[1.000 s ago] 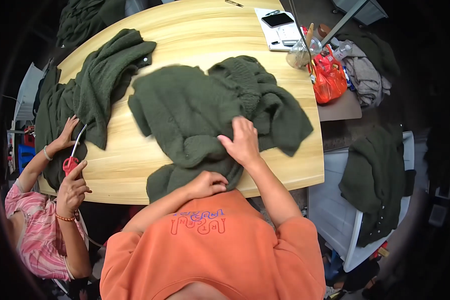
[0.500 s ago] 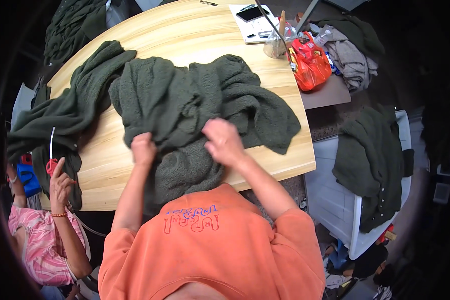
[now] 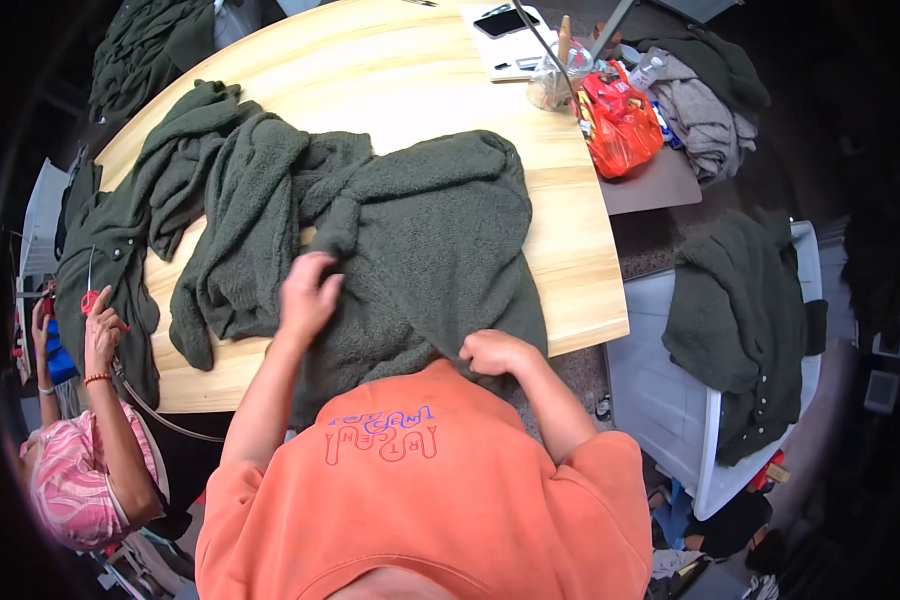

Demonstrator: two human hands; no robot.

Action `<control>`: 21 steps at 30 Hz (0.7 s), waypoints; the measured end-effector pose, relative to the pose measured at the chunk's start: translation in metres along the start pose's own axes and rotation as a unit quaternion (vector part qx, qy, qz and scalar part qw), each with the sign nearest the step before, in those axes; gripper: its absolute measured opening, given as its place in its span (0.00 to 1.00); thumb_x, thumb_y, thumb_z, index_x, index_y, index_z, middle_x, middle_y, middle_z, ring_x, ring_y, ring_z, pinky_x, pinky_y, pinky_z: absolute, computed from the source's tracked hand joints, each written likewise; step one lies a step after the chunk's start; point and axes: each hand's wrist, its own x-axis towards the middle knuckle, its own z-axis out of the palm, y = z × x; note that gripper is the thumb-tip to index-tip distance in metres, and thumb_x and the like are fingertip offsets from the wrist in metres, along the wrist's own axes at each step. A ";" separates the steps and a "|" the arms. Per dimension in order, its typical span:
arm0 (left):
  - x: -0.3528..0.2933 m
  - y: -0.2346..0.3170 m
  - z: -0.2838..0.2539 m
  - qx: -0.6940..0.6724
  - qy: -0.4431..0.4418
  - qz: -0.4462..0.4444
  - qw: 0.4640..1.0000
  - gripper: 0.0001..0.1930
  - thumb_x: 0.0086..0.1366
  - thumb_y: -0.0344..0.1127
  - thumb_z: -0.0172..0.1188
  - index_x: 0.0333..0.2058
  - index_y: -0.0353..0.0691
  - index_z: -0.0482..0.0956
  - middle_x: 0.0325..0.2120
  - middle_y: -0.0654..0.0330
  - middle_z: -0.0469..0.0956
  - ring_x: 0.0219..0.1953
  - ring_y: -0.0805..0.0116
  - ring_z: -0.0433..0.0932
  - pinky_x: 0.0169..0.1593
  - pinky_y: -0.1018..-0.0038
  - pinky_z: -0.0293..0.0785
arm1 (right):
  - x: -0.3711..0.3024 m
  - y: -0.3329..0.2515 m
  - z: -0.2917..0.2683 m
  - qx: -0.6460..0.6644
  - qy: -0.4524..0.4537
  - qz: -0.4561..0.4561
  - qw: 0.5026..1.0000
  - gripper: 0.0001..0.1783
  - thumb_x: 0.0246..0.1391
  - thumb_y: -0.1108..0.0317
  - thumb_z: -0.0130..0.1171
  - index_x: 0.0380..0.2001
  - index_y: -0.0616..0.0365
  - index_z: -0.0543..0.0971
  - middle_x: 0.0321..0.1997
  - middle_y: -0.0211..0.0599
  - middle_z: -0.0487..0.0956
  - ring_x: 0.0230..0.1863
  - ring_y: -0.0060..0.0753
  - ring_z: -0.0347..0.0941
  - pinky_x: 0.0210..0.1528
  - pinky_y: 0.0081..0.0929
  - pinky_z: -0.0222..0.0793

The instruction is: Trimming loose threads from green knitted garments using scissors.

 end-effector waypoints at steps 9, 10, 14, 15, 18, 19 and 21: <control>0.005 0.019 0.053 0.105 -0.105 -0.227 0.963 0.46 0.37 0.46 0.71 0.54 0.39 0.57 0.49 0.45 0.60 0.52 0.46 0.59 0.53 0.61 0.61 | -0.071 0.040 -0.005 -0.073 0.089 0.306 0.945 0.11 0.39 0.70 0.49 0.24 0.55 0.80 0.30 0.45 0.78 0.35 0.46 0.75 0.37 0.38 0.70; 0.002 -0.003 0.054 0.138 -0.107 -0.248 0.953 0.45 0.37 0.47 0.71 0.53 0.38 0.59 0.47 0.46 0.62 0.51 0.47 0.60 0.52 0.61 0.62 | -0.079 0.051 0.000 -0.049 0.090 0.342 0.934 0.10 0.39 0.70 0.49 0.24 0.57 0.80 0.31 0.48 0.78 0.36 0.46 0.75 0.37 0.38 0.70; -0.001 -0.025 0.046 0.154 -0.082 -0.203 0.963 0.31 0.43 0.46 0.66 0.43 0.34 0.69 0.41 0.46 0.70 0.47 0.49 0.67 0.49 0.62 0.65 | -0.089 0.058 0.014 -0.067 0.032 0.412 0.908 0.12 0.39 0.69 0.50 0.27 0.59 0.80 0.35 0.49 0.77 0.40 0.46 0.74 0.39 0.39 0.70; -0.002 -0.023 0.048 0.156 -0.079 -0.210 0.962 0.31 0.43 0.46 0.66 0.43 0.34 0.69 0.41 0.46 0.70 0.47 0.49 0.67 0.49 0.62 0.65 | -0.087 0.036 0.006 -0.066 0.063 0.390 0.916 0.12 0.39 0.68 0.51 0.28 0.60 0.79 0.35 0.49 0.77 0.40 0.47 0.74 0.40 0.40 0.70; -0.003 -0.016 0.058 0.041 -0.174 -0.240 0.954 0.18 0.46 0.38 0.62 0.34 0.33 0.73 0.31 0.42 0.75 0.39 0.46 0.73 0.43 0.58 0.68 | -0.059 -0.007 -0.008 -0.052 0.319 0.228 0.918 0.27 0.33 0.58 0.65 0.40 0.58 0.74 0.39 0.44 0.75 0.44 0.45 0.70 0.44 0.37 0.67; -0.008 -0.023 0.068 -0.001 -0.146 -0.225 0.963 0.16 0.47 0.36 0.61 0.32 0.32 0.74 0.29 0.40 0.75 0.37 0.44 0.74 0.41 0.58 0.68 | -0.045 -0.019 -0.018 -0.078 0.345 0.167 0.920 0.36 0.32 0.58 0.66 0.48 0.56 0.68 0.47 0.42 0.70 0.51 0.44 0.64 0.50 0.37 0.62; -0.008 -0.023 0.078 -0.090 -0.115 -0.234 0.961 0.13 0.48 0.33 0.60 0.31 0.32 0.74 0.30 0.45 0.77 0.36 0.53 0.76 0.41 0.64 0.69 | -0.010 -0.028 -0.023 -0.115 0.349 0.095 0.925 0.48 0.29 0.55 0.69 0.56 0.53 0.58 0.55 0.46 0.62 0.55 0.48 0.58 0.54 0.42 0.56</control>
